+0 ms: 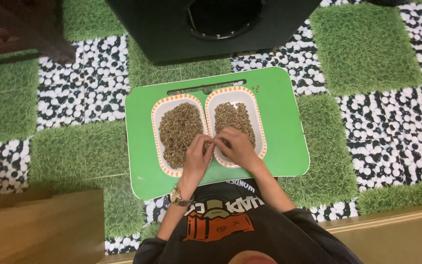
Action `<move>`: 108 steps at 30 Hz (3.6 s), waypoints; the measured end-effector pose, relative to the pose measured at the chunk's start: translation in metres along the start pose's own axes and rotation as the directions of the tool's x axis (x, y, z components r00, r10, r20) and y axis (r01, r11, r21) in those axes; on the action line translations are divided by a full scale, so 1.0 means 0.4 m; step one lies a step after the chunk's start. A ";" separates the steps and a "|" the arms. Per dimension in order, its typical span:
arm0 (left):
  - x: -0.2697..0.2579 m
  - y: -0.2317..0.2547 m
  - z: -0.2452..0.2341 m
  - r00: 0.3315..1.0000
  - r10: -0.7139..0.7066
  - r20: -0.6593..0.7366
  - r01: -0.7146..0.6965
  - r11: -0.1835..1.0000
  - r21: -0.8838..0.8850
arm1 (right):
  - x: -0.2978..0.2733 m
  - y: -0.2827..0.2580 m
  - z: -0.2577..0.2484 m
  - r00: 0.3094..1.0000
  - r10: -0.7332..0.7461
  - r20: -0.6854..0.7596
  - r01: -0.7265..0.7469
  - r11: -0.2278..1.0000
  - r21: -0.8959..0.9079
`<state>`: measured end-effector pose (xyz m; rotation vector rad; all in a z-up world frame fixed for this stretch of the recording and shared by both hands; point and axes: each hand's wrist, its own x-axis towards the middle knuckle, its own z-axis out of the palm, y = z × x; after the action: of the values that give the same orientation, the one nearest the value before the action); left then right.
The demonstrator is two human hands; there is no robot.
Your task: Sorting through green coffee beans in two trays to remove defects or debris by hand.
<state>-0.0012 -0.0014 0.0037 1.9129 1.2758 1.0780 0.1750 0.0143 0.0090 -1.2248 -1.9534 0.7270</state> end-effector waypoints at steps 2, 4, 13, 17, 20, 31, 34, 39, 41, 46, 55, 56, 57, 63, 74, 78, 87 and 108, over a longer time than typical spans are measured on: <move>0.002 0.004 -0.006 1.000 0.000 -0.005 0.000 1.000 -0.002 | -0.001 0.006 0.005 1.000 -0.017 -0.008 0.017 1.000 0.007; 0.002 0.007 -0.010 1.000 -0.003 -0.011 0.003 1.000 -0.004 | -0.003 0.010 0.008 0.999 -0.034 -0.013 0.034 0.999 0.013; 0.018 0.010 0.007 0.998 0.007 0.061 -0.009 0.999 0.031 | -0.022 0.035 -0.025 0.998 0.055 0.021 -0.057 0.994 0.095; 0.021 -0.004 0.021 0.997 0.037 0.070 -0.043 0.995 0.086 | -0.034 0.097 -0.022 0.996 0.057 -0.069 -0.055 0.998 0.029; 0.026 0.018 0.008 0.996 0.041 0.079 -0.048 0.995 0.087 | -0.031 0.120 -0.037 0.992 0.039 -0.122 -0.047 0.997 -0.060; -0.001 -0.021 0.007 0.998 0.069 -0.001 -0.069 0.996 0.054 | -0.013 0.016 -0.009 0.999 0.034 -0.013 -0.034 0.999 0.040; 0.000 -0.013 -0.004 0.997 0.074 -0.009 -0.073 0.995 0.063 | -0.006 0.003 0.013 0.999 -0.033 0.014 0.032 0.999 0.041; 0.002 -0.018 -0.003 0.991 0.128 0.025 -0.131 0.980 0.153 | -0.011 0.020 0.014 0.999 -0.045 0.022 0.043 0.994 0.097; -0.003 -0.076 0.031 0.988 0.150 0.034 -0.154 0.968 0.196 | -0.012 0.035 0.014 0.999 -0.032 0.021 0.030 0.996 0.086; 0.053 -0.098 -0.062 0.988 0.147 0.052 -0.156 0.909 0.386 | -0.028 0.137 0.026 0.999 0.015 -0.048 -0.016 1.000 -0.021; 0.098 -0.154 -0.155 0.993 -0.082 0.083 -0.033 0.486 0.873 | -0.041 0.137 -0.034 0.990 0.027 -0.142 -0.060 0.970 -0.236; 0.103 -0.145 -0.156 0.991 -0.086 0.099 -0.044 0.492 0.870 | -0.037 0.132 -0.040 0.990 0.027 -0.135 -0.060 0.966 -0.253; 0.108 -0.136 -0.158 0.989 -0.090 0.115 -0.055 0.497 0.866 | -0.034 0.127 -0.045 0.991 0.027 -0.128 -0.061 0.961 -0.269; 0.126 -0.143 -0.173 0.979 -0.096 0.180 -0.068 0.679 0.731 | -0.037 0.140 -0.031 0.987 0.019 -0.162 -0.059 0.968 -0.245; 0.150 -0.165 -0.213 0.973 -0.173 0.152 0.097 0.906 0.411 | -0.030 0.113 -0.052 0.994 0.035 -0.107 -0.057 0.976 -0.209; 0.139 -0.214 -0.207 0.977 -0.154 0.150 0.096 0.936 0.339 | -0.050 0.149 -0.034 0.993 0.010 -0.120 -0.038 0.972 -0.231; 0.136 -0.175 -0.223 0.999 -0.046 0.001 0.045 0.970 0.239 | -0.019 0.036 -0.065 0.995 0.046 -0.089 -0.069 0.959 -0.276; 0.158 -0.188 -0.203 0.996 0.004 0.086 -0.047 0.861 0.507 | 0.150 0.403 -0.157 0.974 -0.152 -0.168 0.154 0.988 0.000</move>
<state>-0.0920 0.0876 0.0014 2.3339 1.6087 0.7006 0.2908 0.1381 -0.0604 -1.0781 -1.8763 0.5393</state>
